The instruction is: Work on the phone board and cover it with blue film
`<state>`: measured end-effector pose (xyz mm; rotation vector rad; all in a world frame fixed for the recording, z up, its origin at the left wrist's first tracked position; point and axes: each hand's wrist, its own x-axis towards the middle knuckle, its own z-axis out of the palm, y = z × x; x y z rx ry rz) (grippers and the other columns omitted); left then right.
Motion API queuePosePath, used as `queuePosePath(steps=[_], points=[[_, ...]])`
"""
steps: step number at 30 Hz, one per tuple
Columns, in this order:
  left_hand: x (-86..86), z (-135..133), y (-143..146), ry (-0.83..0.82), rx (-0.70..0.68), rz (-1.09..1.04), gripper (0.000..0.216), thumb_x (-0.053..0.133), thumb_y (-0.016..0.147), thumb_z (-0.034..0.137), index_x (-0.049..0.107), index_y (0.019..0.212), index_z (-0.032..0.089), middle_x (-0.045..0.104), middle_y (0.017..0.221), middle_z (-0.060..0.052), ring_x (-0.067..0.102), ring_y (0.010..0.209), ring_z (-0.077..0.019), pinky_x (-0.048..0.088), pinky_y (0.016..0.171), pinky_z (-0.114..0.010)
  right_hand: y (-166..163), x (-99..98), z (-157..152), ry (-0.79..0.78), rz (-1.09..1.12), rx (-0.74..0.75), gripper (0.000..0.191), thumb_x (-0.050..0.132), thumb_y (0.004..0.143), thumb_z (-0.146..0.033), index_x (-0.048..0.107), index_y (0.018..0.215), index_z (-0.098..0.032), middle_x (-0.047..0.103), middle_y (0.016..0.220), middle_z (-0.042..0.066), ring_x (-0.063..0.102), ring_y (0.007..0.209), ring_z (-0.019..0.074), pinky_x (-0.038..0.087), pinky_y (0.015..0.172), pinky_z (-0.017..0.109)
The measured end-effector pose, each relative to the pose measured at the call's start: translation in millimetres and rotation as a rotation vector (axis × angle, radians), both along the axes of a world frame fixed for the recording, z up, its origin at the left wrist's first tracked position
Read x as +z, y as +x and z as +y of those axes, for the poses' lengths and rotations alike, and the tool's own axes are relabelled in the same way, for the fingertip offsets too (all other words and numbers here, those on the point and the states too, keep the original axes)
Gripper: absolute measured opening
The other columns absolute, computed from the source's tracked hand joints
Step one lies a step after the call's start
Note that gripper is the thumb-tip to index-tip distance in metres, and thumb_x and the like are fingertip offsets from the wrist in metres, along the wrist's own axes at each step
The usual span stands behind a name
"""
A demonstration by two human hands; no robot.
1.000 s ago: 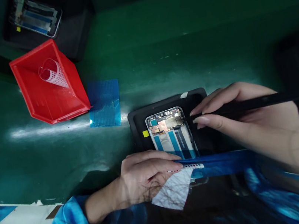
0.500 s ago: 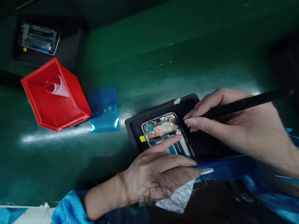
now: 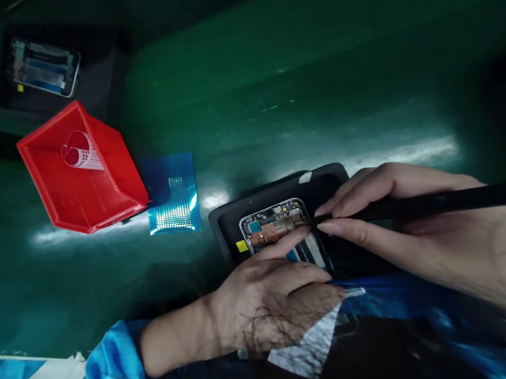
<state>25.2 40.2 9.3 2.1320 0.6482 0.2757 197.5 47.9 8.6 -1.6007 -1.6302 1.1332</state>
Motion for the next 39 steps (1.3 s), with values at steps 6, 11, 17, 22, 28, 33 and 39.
queuePosePath(steps=[6, 11, 17, 22, 28, 33, 39], points=[[-4.4, -2, 1, 0.091, 0.003, -0.054, 0.013, 0.039, 0.07, 0.019, 0.05, 0.077, 0.017, 0.059, 0.074, 0.004, 0.052, 0.082, -0.0118, 0.026, 0.095, -0.029, 3, 3.5, 2, 0.009, -0.022, 0.038, 0.018, 0.06, 0.049, -0.017, 0.05, 0.062, -0.024, 0.056, 0.069, -0.002, 0.053, 0.068, 0.0155, 0.045, 0.065, 0.03], [-6.4, -6, 3, 0.079, 0.002, -0.047, 0.013, 0.038, 0.071, 0.018, 0.05, 0.077, 0.016, 0.058, 0.072, 0.005, 0.053, 0.064, -0.0048, 0.021, 0.097, -0.029, 1, 7.6, 6, 0.069, -0.016, 0.018, 0.015, 0.06, 0.049, -0.02, 0.05, 0.059, -0.025, 0.057, 0.064, -0.003, 0.054, 0.064, 0.0154, 0.048, 0.055, 0.028], [-6.1, -1, 1, 0.249, -0.101, -0.094, 0.014, 0.04, 0.07, 0.014, 0.052, 0.078, 0.015, 0.06, 0.074, 0.002, 0.054, 0.071, -0.0084, 0.024, 0.096, -0.032, 0, 6.5, 5, 0.018, 0.026, -0.04, 0.015, 0.06, 0.049, -0.018, 0.05, 0.057, -0.026, 0.056, 0.063, -0.003, 0.054, 0.063, 0.0165, 0.049, 0.056, 0.033], [-8.0, -2, 1, 0.157, -0.045, -0.083, 0.016, 0.037, 0.071, 0.016, 0.05, 0.081, 0.015, 0.059, 0.073, 0.003, 0.053, 0.069, -0.0062, 0.018, 0.099, -0.032, -1, 4.5, 6, -0.019, 0.026, -0.056, 0.014, 0.06, 0.049, -0.019, 0.049, 0.058, -0.023, 0.057, 0.063, -0.001, 0.054, 0.063, 0.0165, 0.049, 0.053, 0.032], [-6.3, 5, 0, 0.223, -0.134, -0.103, 0.016, 0.038, 0.071, 0.015, 0.052, 0.078, 0.014, 0.06, 0.071, 0.001, 0.054, 0.066, -0.0067, 0.018, 0.098, -0.033, -1, 5.2, 6, -0.022, -0.036, -0.066, 0.013, 0.06, 0.049, -0.021, 0.049, 0.056, -0.023, 0.057, 0.063, -0.002, 0.054, 0.063, 0.0159, 0.048, 0.05, 0.029], [-7.1, 5, 0, 0.235, -0.154, -0.103, 0.017, 0.037, 0.071, 0.015, 0.052, 0.079, 0.014, 0.06, 0.074, 0.0, 0.054, 0.07, -0.008, 0.018, 0.097, -0.038, -3, 2.9, 5, -0.018, -0.058, -0.076, 0.014, 0.06, 0.05, -0.019, 0.049, 0.058, -0.023, 0.056, 0.064, -0.002, 0.053, 0.063, 0.0151, 0.047, 0.056, 0.031], [-6.7, 5, -1, 0.249, -0.144, -0.112, 0.016, 0.038, 0.071, 0.016, 0.052, 0.078, 0.014, 0.061, 0.074, 0.0, 0.055, 0.071, -0.0087, 0.022, 0.097, -0.036, -4, 5.2, 7, -0.045, -0.067, -0.083, 0.013, 0.06, 0.05, -0.021, 0.049, 0.057, -0.024, 0.055, 0.064, -0.003, 0.053, 0.064, 0.0167, 0.046, 0.054, 0.033]])
